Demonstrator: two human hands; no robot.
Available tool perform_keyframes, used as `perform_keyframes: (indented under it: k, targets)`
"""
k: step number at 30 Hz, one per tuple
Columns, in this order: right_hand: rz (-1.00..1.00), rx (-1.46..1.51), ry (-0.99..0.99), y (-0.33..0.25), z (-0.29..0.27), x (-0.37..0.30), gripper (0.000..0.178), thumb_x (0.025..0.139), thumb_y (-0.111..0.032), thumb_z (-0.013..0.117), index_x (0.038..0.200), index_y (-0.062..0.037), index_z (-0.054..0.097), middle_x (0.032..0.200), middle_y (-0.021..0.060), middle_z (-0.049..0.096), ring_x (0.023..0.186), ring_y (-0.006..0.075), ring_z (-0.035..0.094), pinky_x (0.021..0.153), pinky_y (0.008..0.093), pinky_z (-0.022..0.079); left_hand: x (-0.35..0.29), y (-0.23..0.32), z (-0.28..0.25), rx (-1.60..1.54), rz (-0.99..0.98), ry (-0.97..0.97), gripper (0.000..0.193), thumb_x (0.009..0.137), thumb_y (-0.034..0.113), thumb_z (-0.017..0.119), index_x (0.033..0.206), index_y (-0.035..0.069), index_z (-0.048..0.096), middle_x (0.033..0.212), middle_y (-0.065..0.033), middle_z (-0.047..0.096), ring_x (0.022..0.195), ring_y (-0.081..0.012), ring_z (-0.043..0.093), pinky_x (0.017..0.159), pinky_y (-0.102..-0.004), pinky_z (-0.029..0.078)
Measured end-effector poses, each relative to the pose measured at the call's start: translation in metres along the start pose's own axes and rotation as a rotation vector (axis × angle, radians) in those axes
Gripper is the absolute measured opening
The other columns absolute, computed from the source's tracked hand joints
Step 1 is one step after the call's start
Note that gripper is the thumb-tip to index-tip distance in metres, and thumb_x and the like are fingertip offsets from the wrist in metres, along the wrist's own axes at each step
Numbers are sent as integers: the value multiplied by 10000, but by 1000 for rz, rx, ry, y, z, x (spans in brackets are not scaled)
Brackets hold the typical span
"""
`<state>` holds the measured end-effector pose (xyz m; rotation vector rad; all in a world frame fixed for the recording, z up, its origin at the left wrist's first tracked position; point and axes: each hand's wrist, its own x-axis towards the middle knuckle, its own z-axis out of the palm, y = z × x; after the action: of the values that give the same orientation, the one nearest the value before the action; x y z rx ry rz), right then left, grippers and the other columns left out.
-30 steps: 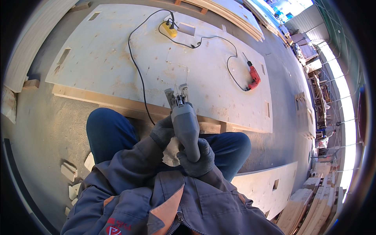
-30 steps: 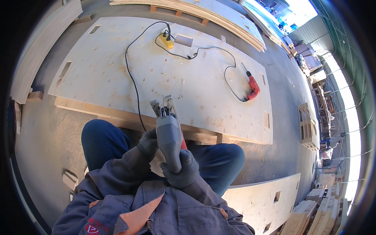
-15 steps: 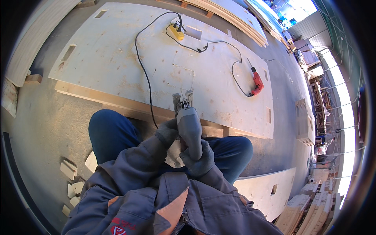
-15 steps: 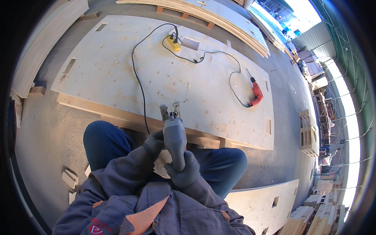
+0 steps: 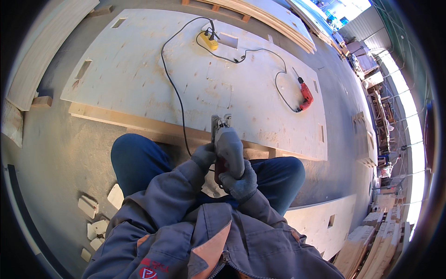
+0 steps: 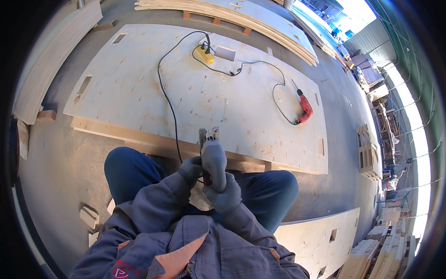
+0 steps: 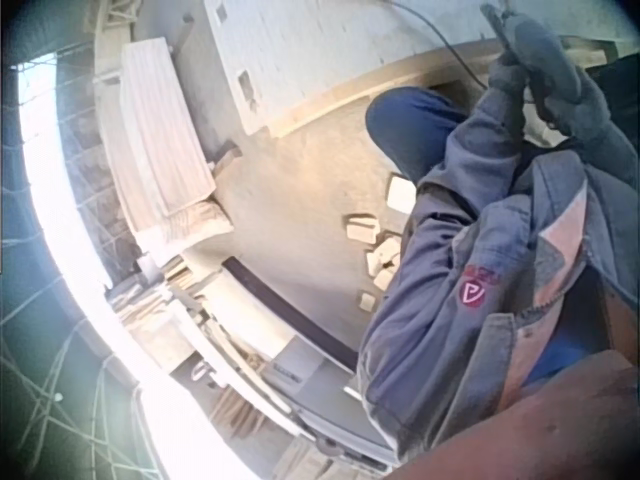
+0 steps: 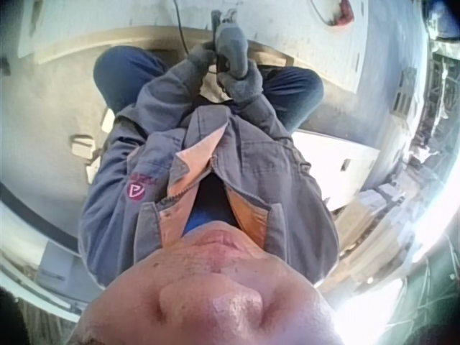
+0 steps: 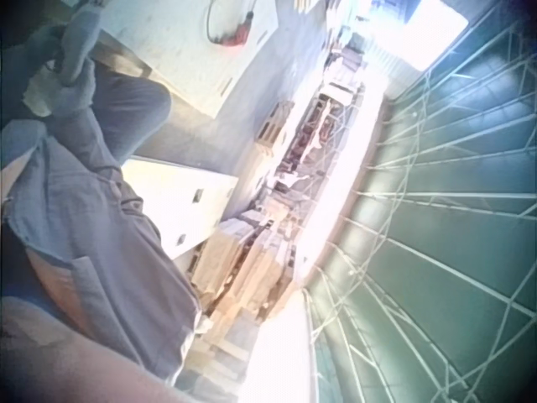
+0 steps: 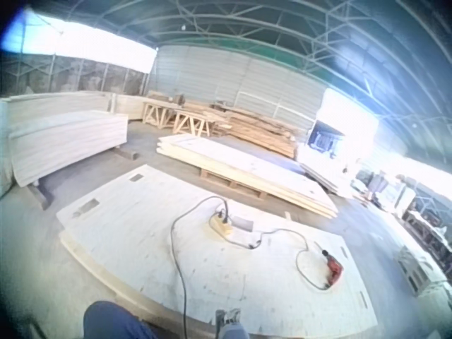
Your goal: The person uses a jigsaw to cut a rectangular hole in a large sheet of plywood. They guide the tool along marked lines, complete the cut, and remove the cutout piece.
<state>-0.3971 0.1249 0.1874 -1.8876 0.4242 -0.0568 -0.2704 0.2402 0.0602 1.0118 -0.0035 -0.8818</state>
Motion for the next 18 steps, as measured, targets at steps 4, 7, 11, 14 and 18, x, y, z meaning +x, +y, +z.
perform_keyframes:
  k: [4, 7, 11, 14, 18]
  targets:
    - [11, -68, 10, -14, 2, 10, 514, 734, -226, 834, 1135, 12, 618, 1028, 192, 727, 908, 288, 725, 820, 380, 565, 5, -4, -11, 31, -55, 84, 427, 839, -88, 653, 1263, -43, 632, 1193, -169, 682, 1059, -312, 682, 940, -424, 566]
    - [76, -40, 18, -7, 1, 23, 499, 733, -221, 827, 1125, 14, 627, 1016, 192, 732, 906, 287, 726, 817, 381, 567, 3, 1, -9, -12, -62, 116, 440, 834, -94, 619, 1272, -50, 627, 1191, -173, 684, 1045, -313, 685, 931, -409, 565]
    - [175, 119, 34, 26, 2, 43, 463, 744, -182, 812, 1126, 7, 631, 1012, 175, 727, 907, 273, 716, 819, 374, 564, 6, -2, -11, 21, -110, 122, 459, 802, -100, 567, 1253, -59, 638, 1187, -188, 685, 1055, -319, 674, 967, -413, 539]
    - [275, 265, 17, 33, -3, 49, 438, 754, -123, 797, 1140, -2, 627, 1036, 142, 706, 932, 244, 693, 841, 359, 555, 1, 9, -3, 71, -158, 136, 460, 787, -92, 556, 1237, -61, 648, 1181, -194, 687, 1056, -325, 671, 992, -421, 522]
    - [321, 410, 7, 34, -6, 53, 445, 757, -18, 768, 1173, -11, 612, 1070, 98, 672, 974, 209, 655, 887, 352, 538, 9, 7, -9, 93, -208, 172, 445, 795, -79, 562, 1231, -62, 650, 1165, -188, 692, 1047, -327, 672, 989, -420, 521]
